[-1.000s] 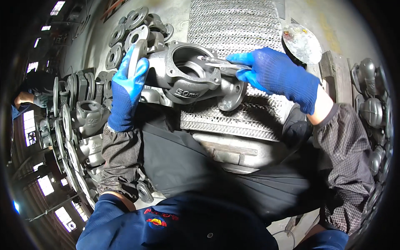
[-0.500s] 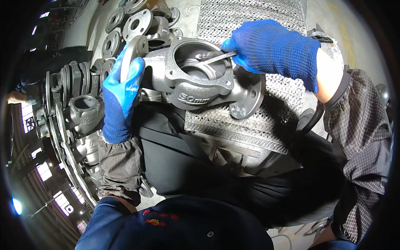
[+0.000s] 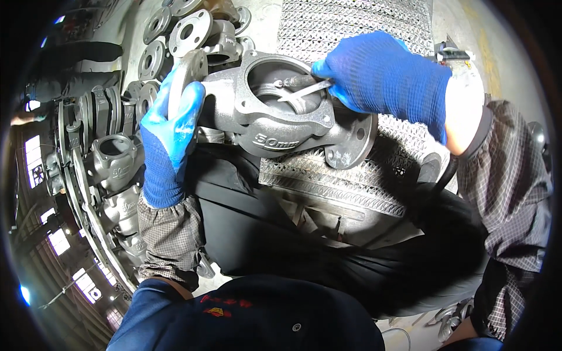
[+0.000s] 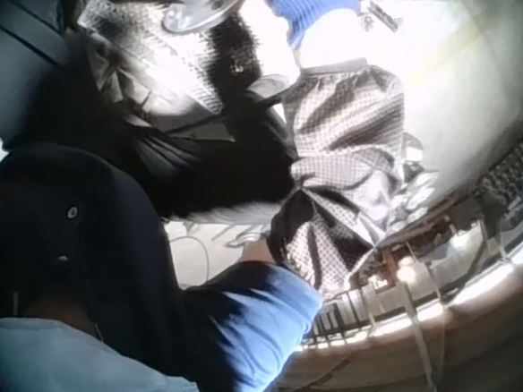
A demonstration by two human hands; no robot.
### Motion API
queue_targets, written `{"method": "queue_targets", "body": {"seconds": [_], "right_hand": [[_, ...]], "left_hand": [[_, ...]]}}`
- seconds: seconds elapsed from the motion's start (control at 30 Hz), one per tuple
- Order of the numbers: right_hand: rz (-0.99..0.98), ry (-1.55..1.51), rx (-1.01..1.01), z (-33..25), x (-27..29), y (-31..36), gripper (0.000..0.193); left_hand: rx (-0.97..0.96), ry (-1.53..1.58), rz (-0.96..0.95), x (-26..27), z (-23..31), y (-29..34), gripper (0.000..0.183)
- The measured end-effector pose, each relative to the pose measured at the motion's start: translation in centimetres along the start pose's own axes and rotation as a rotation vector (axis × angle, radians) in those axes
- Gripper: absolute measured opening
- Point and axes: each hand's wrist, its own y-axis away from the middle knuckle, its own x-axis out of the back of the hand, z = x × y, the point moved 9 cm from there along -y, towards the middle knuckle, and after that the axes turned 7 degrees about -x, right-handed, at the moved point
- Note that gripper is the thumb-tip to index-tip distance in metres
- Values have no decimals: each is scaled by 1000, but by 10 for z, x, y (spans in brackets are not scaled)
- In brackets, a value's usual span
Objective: The person cleans and finishes several metal valve body castings by hand using a small metal scraper tool to remove burrs and excess material from the flange faces and internal cavities.
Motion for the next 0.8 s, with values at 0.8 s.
{"method": "queue_targets", "body": {"seconds": [0.8], "right_hand": [[101, -64, 13, -9, -4, 9, 18]], "left_hand": [[-317, -391, -28, -1, 16, 3, 19]]}}
